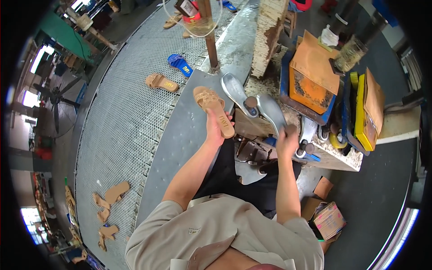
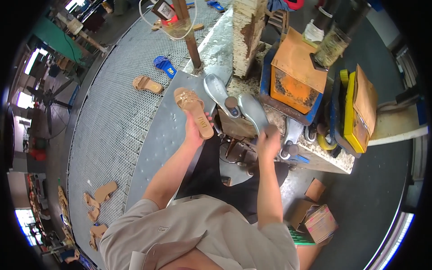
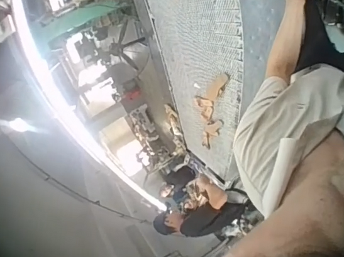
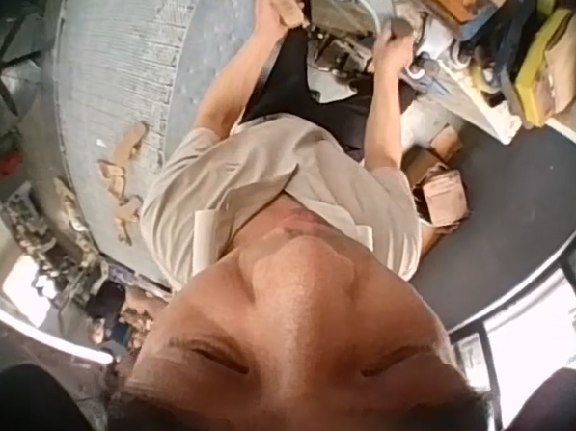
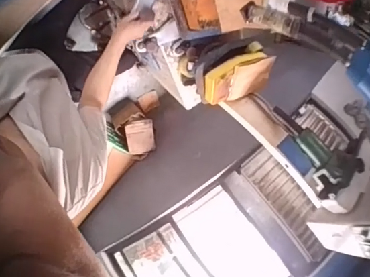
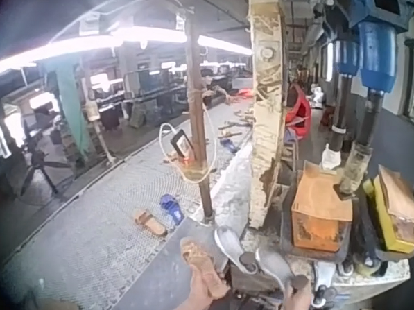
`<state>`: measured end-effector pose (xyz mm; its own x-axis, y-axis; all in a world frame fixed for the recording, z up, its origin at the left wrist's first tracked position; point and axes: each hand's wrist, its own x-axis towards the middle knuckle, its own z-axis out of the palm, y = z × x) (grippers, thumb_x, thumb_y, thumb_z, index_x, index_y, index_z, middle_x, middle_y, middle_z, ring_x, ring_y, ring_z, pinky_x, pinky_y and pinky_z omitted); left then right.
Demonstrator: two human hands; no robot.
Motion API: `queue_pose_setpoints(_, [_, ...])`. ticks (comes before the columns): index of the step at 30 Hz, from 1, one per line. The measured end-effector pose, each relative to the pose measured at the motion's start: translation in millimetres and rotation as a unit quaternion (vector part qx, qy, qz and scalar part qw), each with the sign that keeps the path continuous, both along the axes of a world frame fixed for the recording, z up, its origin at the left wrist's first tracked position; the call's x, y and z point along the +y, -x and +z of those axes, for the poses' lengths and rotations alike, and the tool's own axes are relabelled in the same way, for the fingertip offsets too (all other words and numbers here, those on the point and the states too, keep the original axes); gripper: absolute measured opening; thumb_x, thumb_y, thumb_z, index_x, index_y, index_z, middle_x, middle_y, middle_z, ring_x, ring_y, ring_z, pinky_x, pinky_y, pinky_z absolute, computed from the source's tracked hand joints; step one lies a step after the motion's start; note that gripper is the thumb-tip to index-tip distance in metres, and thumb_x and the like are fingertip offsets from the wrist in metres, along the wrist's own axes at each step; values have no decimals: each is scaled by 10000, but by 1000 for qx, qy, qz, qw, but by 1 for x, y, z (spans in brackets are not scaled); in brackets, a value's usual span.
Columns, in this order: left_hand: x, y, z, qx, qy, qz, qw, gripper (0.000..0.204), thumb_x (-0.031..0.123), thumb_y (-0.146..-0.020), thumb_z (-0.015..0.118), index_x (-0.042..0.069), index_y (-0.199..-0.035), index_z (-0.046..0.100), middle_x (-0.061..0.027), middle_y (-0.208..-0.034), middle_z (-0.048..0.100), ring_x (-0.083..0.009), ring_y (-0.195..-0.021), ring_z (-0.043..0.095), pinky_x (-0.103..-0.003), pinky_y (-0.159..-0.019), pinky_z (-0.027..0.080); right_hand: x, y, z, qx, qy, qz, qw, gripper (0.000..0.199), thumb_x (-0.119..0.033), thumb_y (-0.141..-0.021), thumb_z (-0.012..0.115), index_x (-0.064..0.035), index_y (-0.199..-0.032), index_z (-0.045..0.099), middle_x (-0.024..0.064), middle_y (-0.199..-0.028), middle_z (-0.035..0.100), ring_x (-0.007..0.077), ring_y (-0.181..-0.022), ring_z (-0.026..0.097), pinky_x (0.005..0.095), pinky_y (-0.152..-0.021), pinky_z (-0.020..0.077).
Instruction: Picking up sandals from a conveyor belt and using a press machine to attach components or finishing.
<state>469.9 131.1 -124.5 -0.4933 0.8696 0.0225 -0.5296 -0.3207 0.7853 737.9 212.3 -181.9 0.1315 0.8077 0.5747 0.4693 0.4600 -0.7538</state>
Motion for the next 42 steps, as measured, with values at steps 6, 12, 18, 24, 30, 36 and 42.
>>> queue_pose_setpoints(6, [4,-20,-11,24,-7,-40,999,936,844,-992,213,74,-1425,523,-111,-1201,651,-256,-1060,660,-431,-882,596,-127,-17,20,262,154,105,947,182,-127,-1028,636,45,-997,683,-9,-887,656,79,-815,564,288,-740,485])
queue_pose_setpoints(12, [-26,-94,10,-29,19,-75,997,834,733,-1056,289,91,-1576,402,-109,-1507,555,-290,-1355,547,-457,-1164,430,-110,71,51,234,49,160,958,234,-167,-1004,661,65,-1029,671,146,-1004,699,244,-959,658,378,-885,512])
queue_pose_setpoints(18, [-60,-94,31,-114,-43,-186,975,738,710,-1048,333,119,-1449,518,-103,-1292,652,-300,-1054,694,-495,-940,574,-143,71,60,167,65,199,964,582,-214,-835,852,67,-1260,572,229,-1175,676,317,-1067,686,411,-984,516])
queue_pose_setpoints(24, [-49,-108,31,-106,-6,-199,974,620,591,-1115,336,138,-1512,480,-89,-1420,597,-248,-1282,590,-459,-1122,469,-139,51,95,110,188,137,966,755,-221,-785,889,47,-1363,485,210,-1265,653,275,-1157,642,388,-1041,489])
queue_pose_setpoints(30, [36,49,72,355,-7,176,918,531,392,-1109,529,-33,-1418,601,-162,-1330,669,-248,-1198,616,-393,-1041,473,-56,-3,131,118,79,-47,989,628,-315,-782,868,123,-1140,595,327,-1050,693,460,-992,693,500,-891,538])
queue_pose_setpoints(36, [59,280,72,662,353,441,493,594,472,-1008,619,-28,-1327,652,-297,-1298,641,-464,-1191,614,-537,-1020,514,93,-28,179,44,-49,-169,983,533,-222,-794,838,94,-1101,537,323,-1091,630,513,-1157,554,542,-1052,428])
queue_pose_setpoints(42, [77,293,48,589,509,335,531,706,507,-944,709,8,-1409,529,-260,-1352,629,-462,-1192,657,-523,-981,571,161,-34,174,-77,-93,-322,939,662,-301,-780,876,136,-1155,549,329,-1204,611,534,-1361,435,555,-1228,285])
